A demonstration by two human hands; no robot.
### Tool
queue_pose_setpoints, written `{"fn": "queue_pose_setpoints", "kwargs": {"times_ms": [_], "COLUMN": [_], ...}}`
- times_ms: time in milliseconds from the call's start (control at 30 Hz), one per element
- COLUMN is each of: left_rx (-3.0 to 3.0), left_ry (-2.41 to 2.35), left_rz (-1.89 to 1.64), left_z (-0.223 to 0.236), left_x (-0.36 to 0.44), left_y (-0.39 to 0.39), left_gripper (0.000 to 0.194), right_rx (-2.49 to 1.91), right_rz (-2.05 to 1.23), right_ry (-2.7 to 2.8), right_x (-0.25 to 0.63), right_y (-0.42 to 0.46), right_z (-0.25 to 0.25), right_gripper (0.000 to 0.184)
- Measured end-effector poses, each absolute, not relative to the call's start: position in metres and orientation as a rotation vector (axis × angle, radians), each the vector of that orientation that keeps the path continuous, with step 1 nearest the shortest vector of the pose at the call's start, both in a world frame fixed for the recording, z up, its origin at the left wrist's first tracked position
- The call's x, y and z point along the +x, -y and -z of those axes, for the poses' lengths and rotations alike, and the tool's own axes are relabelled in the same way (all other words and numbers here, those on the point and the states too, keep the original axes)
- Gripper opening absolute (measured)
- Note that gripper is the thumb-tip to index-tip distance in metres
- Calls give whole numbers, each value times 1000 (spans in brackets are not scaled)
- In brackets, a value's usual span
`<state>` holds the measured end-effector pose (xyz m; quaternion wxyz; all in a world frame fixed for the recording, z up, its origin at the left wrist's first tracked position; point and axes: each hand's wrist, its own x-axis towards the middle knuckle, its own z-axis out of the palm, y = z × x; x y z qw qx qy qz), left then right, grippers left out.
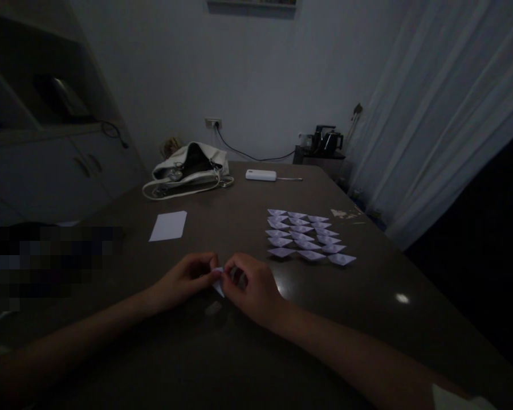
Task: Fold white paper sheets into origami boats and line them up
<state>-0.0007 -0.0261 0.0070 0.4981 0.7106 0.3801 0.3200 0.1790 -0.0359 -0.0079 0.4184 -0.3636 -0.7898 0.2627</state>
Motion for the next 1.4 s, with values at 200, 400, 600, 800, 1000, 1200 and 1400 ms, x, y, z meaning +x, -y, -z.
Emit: {"fn": "queue_pose_setpoints", "kwargs": {"times_ms": [200, 400, 600, 800, 1000, 1200, 1400], "left_rx": [1696, 1656, 1767, 1855, 1844, 1846, 1877], "left_ry": [-954, -1009, -1072, -1089, -1045, -1000, -1049], "left_rz": [-744, -723, -755, -830, -912, -890, -900], "left_z": [-3, -2, -5, -9, -16, -19, -22], "left_x": [-2, -1, 2, 2, -3, -4, -4], "left_y": [23, 22, 28, 29, 28, 30, 32], "left_gripper": [24, 23, 16, 12, 19, 22, 27], "right_rx": [-937, -966, -936, -845, -928, -876, -898], "right_rz": [-586, -490, -446, -500, -742, -990, -904], "right_ry": [1991, 2011, 2015, 2034, 1945, 1879, 1852], "right_x": [177, 176, 174, 176, 180, 180, 181], "right_y": [38, 39, 41, 40, 32, 28, 29], "right_z": [9, 9, 10, 9, 8, 11, 11], "right_gripper": [5, 6, 9, 6, 14, 24, 25]}}
